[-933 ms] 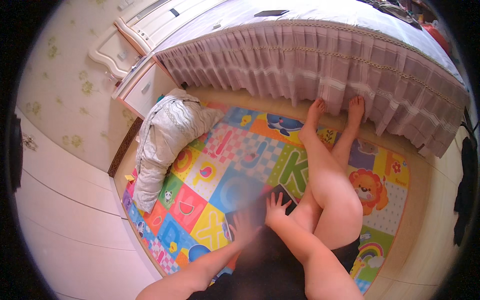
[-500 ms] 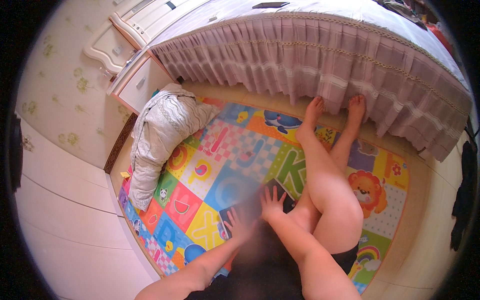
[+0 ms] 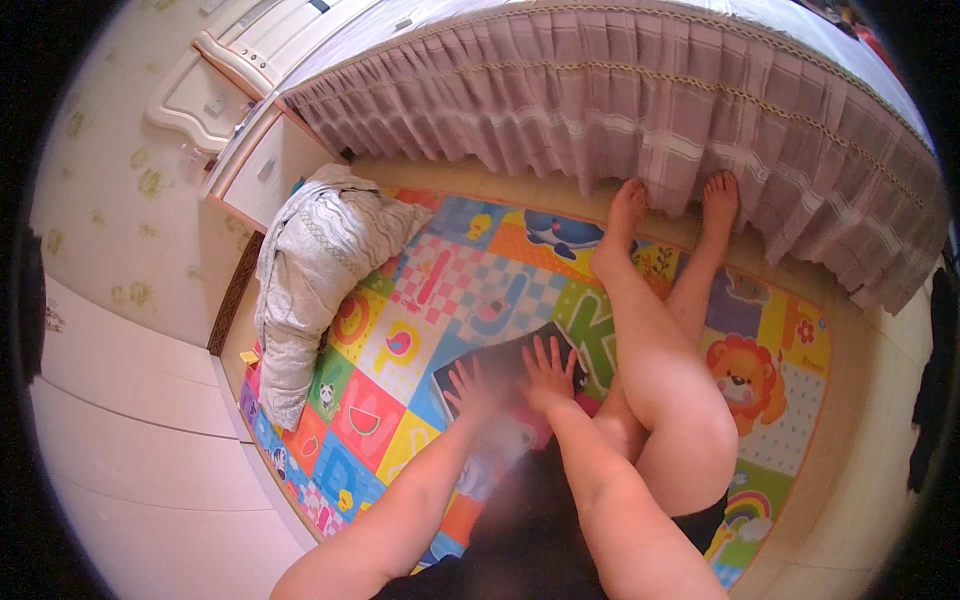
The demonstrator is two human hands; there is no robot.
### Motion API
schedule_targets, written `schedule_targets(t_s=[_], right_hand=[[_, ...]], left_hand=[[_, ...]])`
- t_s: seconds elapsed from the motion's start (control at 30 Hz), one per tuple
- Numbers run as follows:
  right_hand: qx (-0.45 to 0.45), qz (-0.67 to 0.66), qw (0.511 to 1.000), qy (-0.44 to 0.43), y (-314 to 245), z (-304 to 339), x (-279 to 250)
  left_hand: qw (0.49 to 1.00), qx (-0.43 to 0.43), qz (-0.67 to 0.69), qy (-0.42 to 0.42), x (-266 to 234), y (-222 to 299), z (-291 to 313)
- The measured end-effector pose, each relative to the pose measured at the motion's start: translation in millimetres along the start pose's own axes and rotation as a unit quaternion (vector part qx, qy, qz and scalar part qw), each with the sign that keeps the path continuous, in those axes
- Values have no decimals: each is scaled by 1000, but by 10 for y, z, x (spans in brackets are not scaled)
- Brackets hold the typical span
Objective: The person folds a piece of cloth by hand and smooths it flat on a mat.
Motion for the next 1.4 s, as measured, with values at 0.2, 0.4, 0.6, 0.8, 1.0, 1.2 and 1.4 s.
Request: schedule_targets(t_s=[0.2,0.4,0.6,0.8,1.0,1.2,1.4], right_hand=[[-16,-29,999,-37,70,8,3],[-32,53,994,-95,45,221,149],[-72,119,972,-190,-191,601,139],[-110,176,948,-241,-293,852,292],[-135,170,949,-227,-367,862,220],[-134,158,954,-215,-306,707,191],[-109,171,971,-129,-327,408,95]], left_hand=[[1000,-1,7,-27,-35,40,33],[998,49,-19,-35,50,-80,408],[997,69,-25,-30,158,-406,990],[998,25,5,-54,353,-572,1585],[999,-16,-1,-30,278,-558,1628],[1000,-14,8,6,258,-491,1530],[999,-23,27,17,100,-466,965]])
Point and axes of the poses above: each hand's wrist, its own z-axis away from the middle knuckle, its own x-axis out of the palm, y = z × x, the point moved 7 cm from there along -z, towards the middle knuckle, and after that the axes turned 1 degree about -x, right-handed, at the moved point
